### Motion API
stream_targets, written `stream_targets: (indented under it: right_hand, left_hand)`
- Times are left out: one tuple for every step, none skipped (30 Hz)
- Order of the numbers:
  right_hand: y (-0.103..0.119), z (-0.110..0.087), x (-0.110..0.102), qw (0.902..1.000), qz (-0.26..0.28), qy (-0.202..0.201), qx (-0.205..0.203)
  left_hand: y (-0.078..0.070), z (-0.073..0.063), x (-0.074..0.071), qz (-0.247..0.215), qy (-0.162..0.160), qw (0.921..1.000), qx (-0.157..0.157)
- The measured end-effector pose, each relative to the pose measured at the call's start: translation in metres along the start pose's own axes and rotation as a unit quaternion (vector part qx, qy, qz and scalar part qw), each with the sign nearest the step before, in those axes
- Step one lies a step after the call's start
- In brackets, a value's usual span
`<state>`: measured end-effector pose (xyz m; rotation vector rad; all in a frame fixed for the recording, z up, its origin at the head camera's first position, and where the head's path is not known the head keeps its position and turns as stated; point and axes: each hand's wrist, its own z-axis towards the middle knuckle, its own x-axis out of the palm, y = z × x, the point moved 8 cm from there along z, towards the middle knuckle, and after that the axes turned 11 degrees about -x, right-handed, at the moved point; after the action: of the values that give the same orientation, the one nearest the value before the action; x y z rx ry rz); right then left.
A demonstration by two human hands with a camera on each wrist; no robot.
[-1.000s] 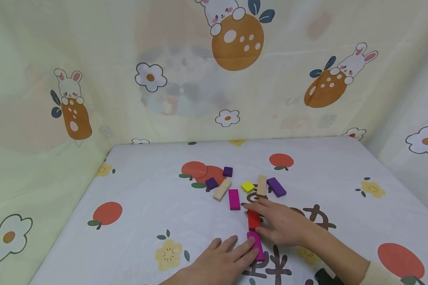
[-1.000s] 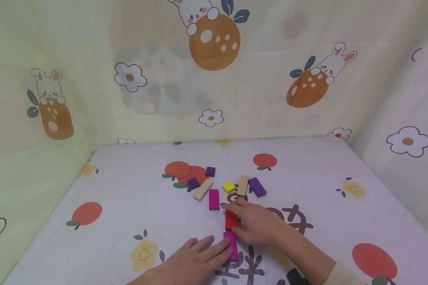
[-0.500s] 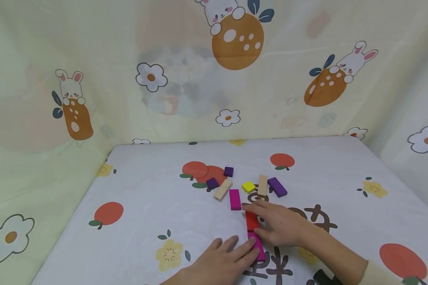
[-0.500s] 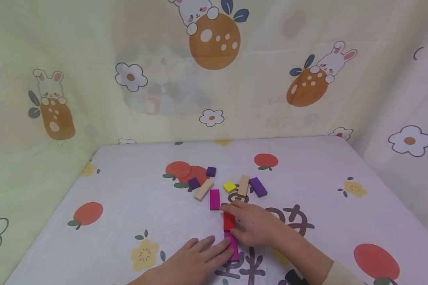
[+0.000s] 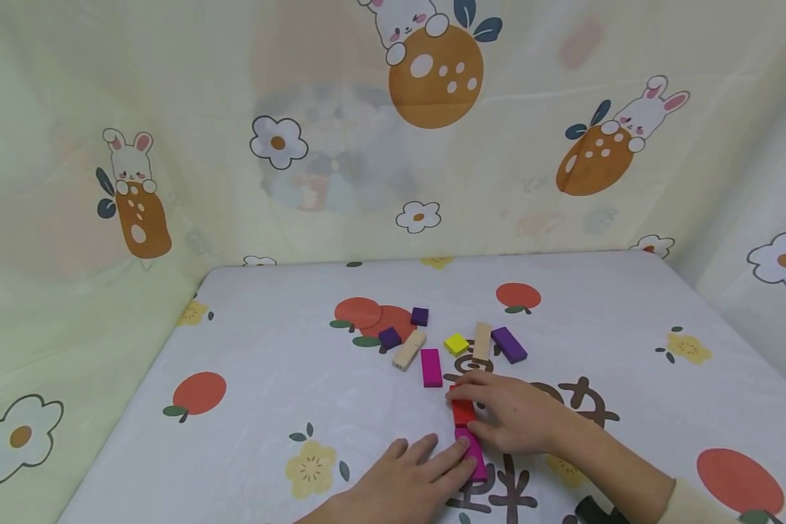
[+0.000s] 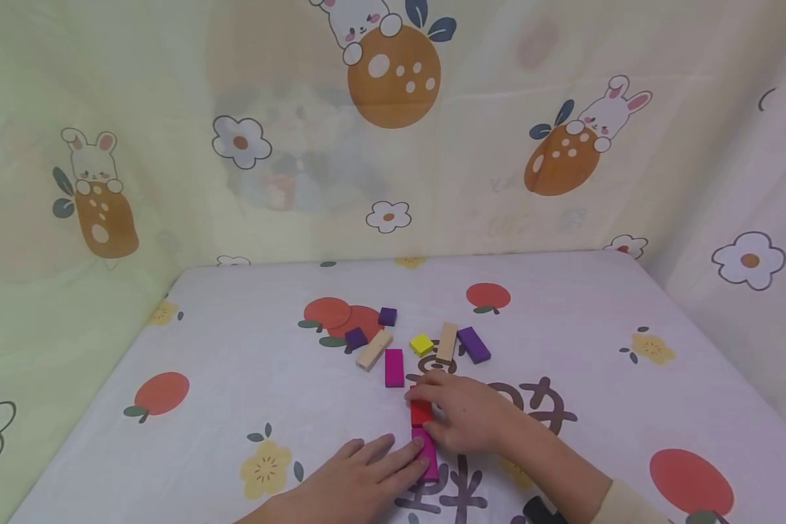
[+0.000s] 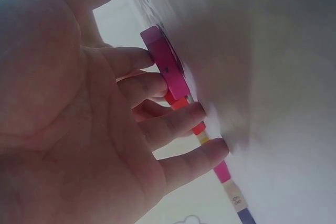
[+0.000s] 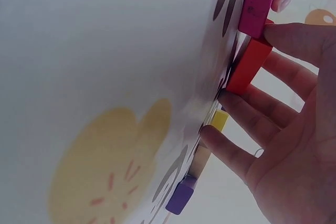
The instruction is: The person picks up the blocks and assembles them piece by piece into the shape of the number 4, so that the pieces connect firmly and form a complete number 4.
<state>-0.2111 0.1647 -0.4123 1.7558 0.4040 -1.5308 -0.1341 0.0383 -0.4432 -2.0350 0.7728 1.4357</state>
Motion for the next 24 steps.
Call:
stream_targets:
  right_hand:
    - [0.0000,0.0000,0.0001,1.0000,-0.001,0.000,0.000]
    - [0.0000,-0.0001,0.0003,1.0000,-0.001,0.000,0.000]
    - [-0.0002,-0.0001,0.0006,1.0000,-0.002,0.000,0.000]
    - [-0.0003,-0.0002,0.0008,1.0000,-0.002,0.000,0.000]
    - [-0.0005,-0.0003,0.0010,1.0000,-0.002,0.000,0.000]
    - [-0.0006,-0.0004,0.0012,1.0000,-0.001,0.000,0.000]
    - [-0.0007,-0.0005,0.0012,1.0000,0.000,0.000,0.000]
    - [-0.0007,-0.0005,0.0013,1.0000,0.000,0.000,0.000]
    - [-0.0007,-0.0005,0.0013,1.0000,0.002,-0.001,0.000]
    - [-0.0009,-0.0006,0.0016,1.0000,0.004,0.000,0.000]
    - [-0.0009,-0.0007,0.0018,1.0000,0.005,0.000,0.001]
    - [-0.0009,-0.0008,0.0020,1.0000,0.007,0.000,0.001]
    - [-0.0007,-0.0008,0.0021,1.0000,0.007,0.001,0.000]
    - [-0.0006,-0.0007,0.0021,1.0000,0.006,0.001,-0.001]
    - [-0.0006,-0.0005,0.0020,1.0000,0.006,0.002,-0.001]
    - [-0.0007,-0.0004,0.0019,1.0000,0.006,0.002,-0.001]
    - [-0.0007,-0.0002,0.0017,1.0000,0.006,0.003,-0.001]
    - [-0.0008,-0.0001,0.0015,1.0000,0.005,0.004,-0.001]
    - [-0.0010,0.0002,0.0013,1.0000,0.005,0.005,-0.001]
    - [-0.0012,0.0002,0.0013,1.0000,0.005,0.005,-0.001]
    - [-0.0014,0.0001,0.0012,1.0000,0.007,0.006,-0.001]
    - [-0.0014,-0.0001,0.0012,0.9999,0.008,0.007,0.000]
    - [-0.0015,-0.0003,0.0012,0.9999,0.009,0.007,0.000]
    - [-0.0015,-0.0004,0.0013,0.9999,0.011,0.007,0.001]
  left_hand:
    - [0.0000,0.0000,0.0001,0.000,-0.001,1.0000,0.000]
    - [0.0000,0.0001,0.0004,0.001,-0.001,1.0000,0.000]
    - [-0.0002,0.0000,0.0005,0.001,-0.001,1.0000,0.001]
    - [-0.0003,-0.0001,0.0006,0.002,-0.002,1.0000,0.001]
    - [-0.0003,-0.0001,0.0007,0.002,-0.002,1.0000,0.001]
    - [-0.0003,0.0002,0.0009,0.003,-0.002,1.0000,0.001]
    - [-0.0004,0.0002,0.0010,0.003,-0.003,1.0000,0.002]
    - [-0.0005,0.0001,0.0011,0.003,-0.002,1.0000,0.001]
    - [-0.0006,0.0000,0.0010,0.002,-0.001,1.0000,0.002]
    - [-0.0006,0.0001,0.0012,0.001,0.000,1.0000,0.002]
    - [-0.0005,0.0003,0.0015,0.001,0.001,1.0000,0.001]
    - [-0.0004,0.0004,0.0016,0.001,0.002,1.0000,0.000]
    - [-0.0004,0.0004,0.0016,-0.001,0.004,1.0000,0.000]
    - [-0.0002,0.0004,0.0015,-0.001,0.005,1.0000,0.000]
    - [0.0000,0.0007,0.0015,0.000,0.006,1.0000,-0.001]
    - [0.0002,0.0007,0.0015,0.001,0.006,1.0000,-0.002]
    - [0.0003,0.0007,0.0016,0.004,0.007,1.0000,-0.003]
    - [0.0003,0.0006,0.0015,0.005,0.007,1.0000,-0.003]
    - [0.0002,0.0006,0.0015,0.007,0.007,0.9999,-0.003]
    - [0.0001,0.0004,0.0016,0.010,0.006,0.9999,-0.003]
    - [-0.0001,0.0003,0.0018,0.012,0.006,0.9999,-0.003]
    - [-0.0003,0.0004,0.0020,0.015,0.005,0.9999,-0.003]
    - [-0.0006,0.0004,0.0021,0.017,0.004,0.9998,-0.002]
    - [-0.0008,0.0004,0.0020,0.018,0.003,0.9998,-0.002]
